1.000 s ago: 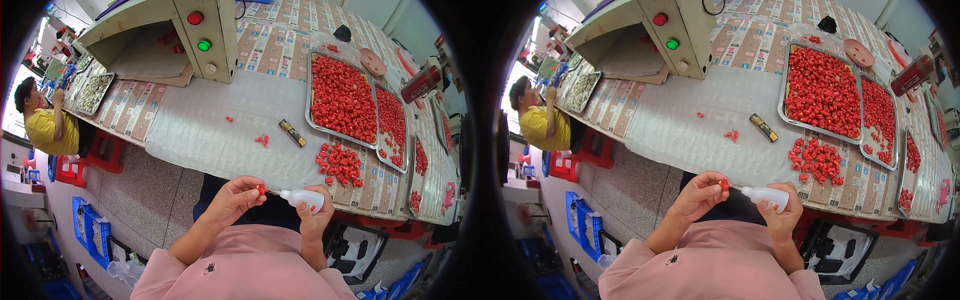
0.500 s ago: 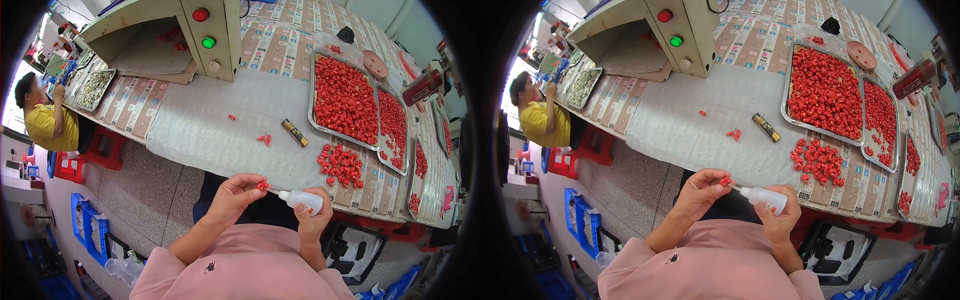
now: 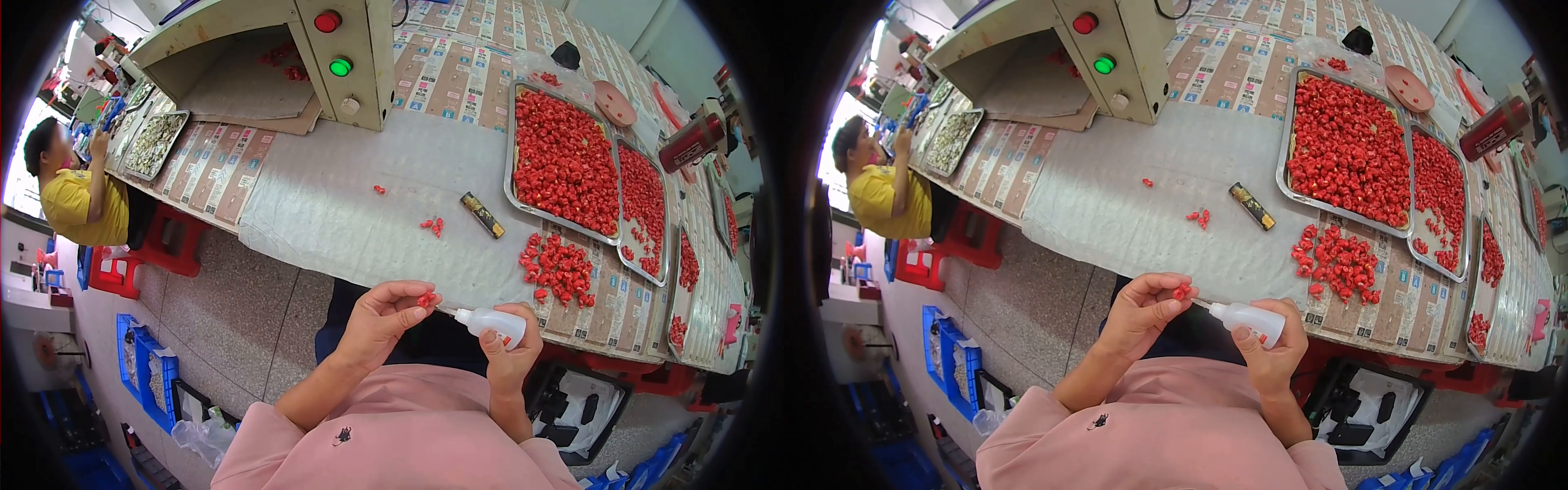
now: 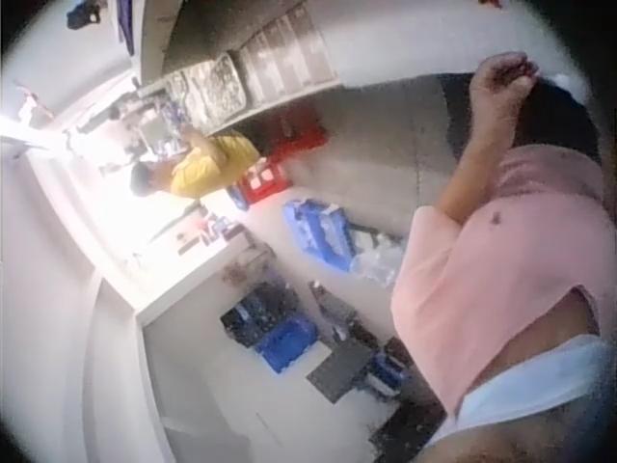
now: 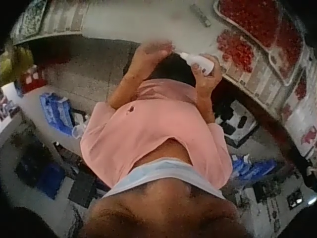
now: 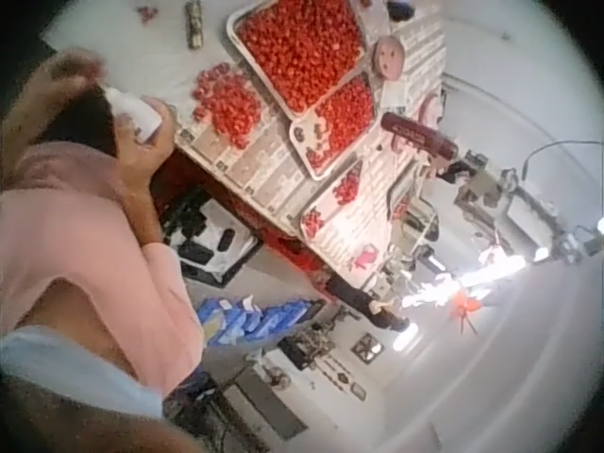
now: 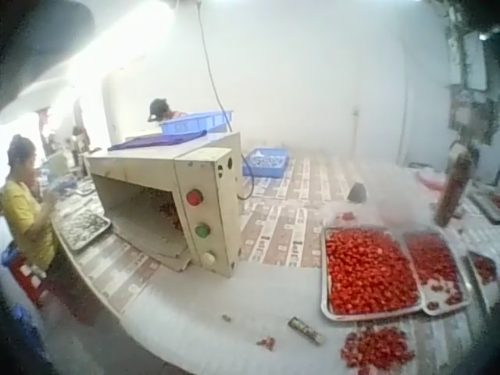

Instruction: The person assembles small red decorative pieces by applying glue from a bottle and pressing components together by hand on the work table.

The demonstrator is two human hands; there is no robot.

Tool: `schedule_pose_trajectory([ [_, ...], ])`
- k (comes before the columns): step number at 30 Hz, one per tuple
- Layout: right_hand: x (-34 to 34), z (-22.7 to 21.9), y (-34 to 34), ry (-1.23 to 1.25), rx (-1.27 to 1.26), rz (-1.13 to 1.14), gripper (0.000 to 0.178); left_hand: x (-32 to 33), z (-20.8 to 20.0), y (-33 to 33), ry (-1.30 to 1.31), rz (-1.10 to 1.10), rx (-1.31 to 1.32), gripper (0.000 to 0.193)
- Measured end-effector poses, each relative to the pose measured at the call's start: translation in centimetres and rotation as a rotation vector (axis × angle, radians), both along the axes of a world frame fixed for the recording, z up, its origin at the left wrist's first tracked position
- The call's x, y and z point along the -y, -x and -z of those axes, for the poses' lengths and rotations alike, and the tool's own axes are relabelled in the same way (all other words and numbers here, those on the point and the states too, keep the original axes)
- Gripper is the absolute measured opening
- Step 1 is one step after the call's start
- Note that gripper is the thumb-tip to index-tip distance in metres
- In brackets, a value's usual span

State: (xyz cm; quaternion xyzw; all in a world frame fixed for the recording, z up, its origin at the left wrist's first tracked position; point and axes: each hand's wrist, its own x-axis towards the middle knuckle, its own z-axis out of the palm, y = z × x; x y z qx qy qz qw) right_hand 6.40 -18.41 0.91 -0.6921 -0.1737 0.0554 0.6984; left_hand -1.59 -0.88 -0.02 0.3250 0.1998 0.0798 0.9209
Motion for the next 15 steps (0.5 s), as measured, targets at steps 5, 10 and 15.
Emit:
schedule_pose_trajectory([
  [5, 0.16, 0.05, 0.01, 0.008, 0.006, -0.003, 0.038, 0.03, 0.09, 0.06, -0.005, -0.003, 0.009, 0.028],
  [10, 0.26, 0.18, -0.04, 0.014, 0.017, -0.019, 0.039, 0.07, 0.17, 0.02, -0.007, -0.006, 0.011, 0.029],
  [15, 0.26, 0.01, 0.03, 0.003, -0.004, -0.031, 0.039, 0.08, 0.12, 0.08, -0.059, -0.009, -0.005, 0.032],
])
